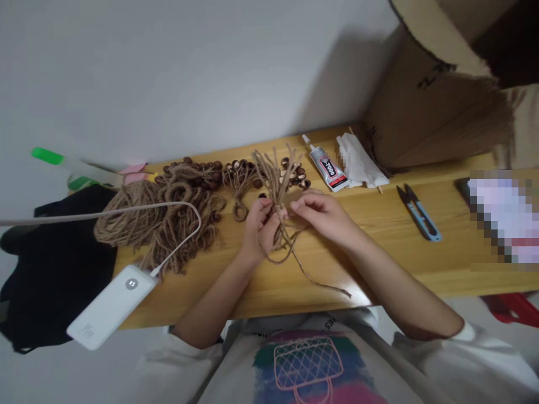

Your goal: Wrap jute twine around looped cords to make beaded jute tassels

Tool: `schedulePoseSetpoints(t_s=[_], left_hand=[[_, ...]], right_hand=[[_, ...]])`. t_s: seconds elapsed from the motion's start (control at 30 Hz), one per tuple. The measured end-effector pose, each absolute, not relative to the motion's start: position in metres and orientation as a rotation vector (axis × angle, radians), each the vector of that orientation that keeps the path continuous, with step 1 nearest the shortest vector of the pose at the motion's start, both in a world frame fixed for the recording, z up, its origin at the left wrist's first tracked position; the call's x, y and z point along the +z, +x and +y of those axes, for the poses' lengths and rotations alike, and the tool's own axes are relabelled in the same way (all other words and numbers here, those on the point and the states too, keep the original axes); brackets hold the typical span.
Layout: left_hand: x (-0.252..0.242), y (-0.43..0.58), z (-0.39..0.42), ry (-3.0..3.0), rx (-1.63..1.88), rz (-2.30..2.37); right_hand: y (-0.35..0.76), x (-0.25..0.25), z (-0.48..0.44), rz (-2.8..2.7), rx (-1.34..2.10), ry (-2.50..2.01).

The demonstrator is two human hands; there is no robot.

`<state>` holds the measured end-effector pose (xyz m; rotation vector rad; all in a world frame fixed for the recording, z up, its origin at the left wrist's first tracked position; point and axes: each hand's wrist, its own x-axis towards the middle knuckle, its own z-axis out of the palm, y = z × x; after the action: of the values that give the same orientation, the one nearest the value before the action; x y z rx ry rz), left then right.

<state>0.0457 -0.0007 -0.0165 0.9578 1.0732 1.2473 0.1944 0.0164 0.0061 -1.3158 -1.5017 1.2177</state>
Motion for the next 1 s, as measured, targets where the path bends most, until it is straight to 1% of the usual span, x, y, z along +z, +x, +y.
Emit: schedulePoseSetpoints(t_s=[0.07,0.17,0.23,0.3,0.43,0.57,0.63,0.77,0.87,1.0], left_hand=[[-0.018,0.046,-0.004,1.113,1.248,1.147],[-0.020,0.045,-0.009,1.431,1.221,1.310],[-0.019,0.045,-0.011,1.624,1.197,1.384],[-0.016,0.046,-0.012,1.749,1.166,1.415],[-0.006,0.049,-0.012,1.856,1.090,1.439],[0.003,0.052,-0.011,1.610,1.079,1.377],[0.006,0.053,-0.011,1.375,1.075,1.235],[0.015,0.055,-0.015,0.971,1.042,0.949],[0.023,0.055,-0.021,0.787,1.022,0.814],[0.031,0.056,-0.025,0.686,1.001,0.708]], right_hand=[[0.195,0.014,0.013,-1.537,1.090,-1.346],[0.190,0.033,0.002,-1.659,1.127,-1.404],[0.184,0.045,-0.005,-1.777,1.039,-1.517],[0.179,0.053,-0.010,-1.854,0.954,-1.591],[0.180,0.053,-0.014,-1.852,0.940,-1.564],[0.193,0.047,-0.014,-1.718,1.057,-1.466],[0.199,0.047,-0.014,-1.662,1.107,-1.407],[0.207,0.052,-0.015,-1.616,1.071,-1.331],[0.209,0.056,-0.017,-1.523,1.230,-1.204],[0.207,0.055,-0.020,-1.333,1.462,-1.067]])
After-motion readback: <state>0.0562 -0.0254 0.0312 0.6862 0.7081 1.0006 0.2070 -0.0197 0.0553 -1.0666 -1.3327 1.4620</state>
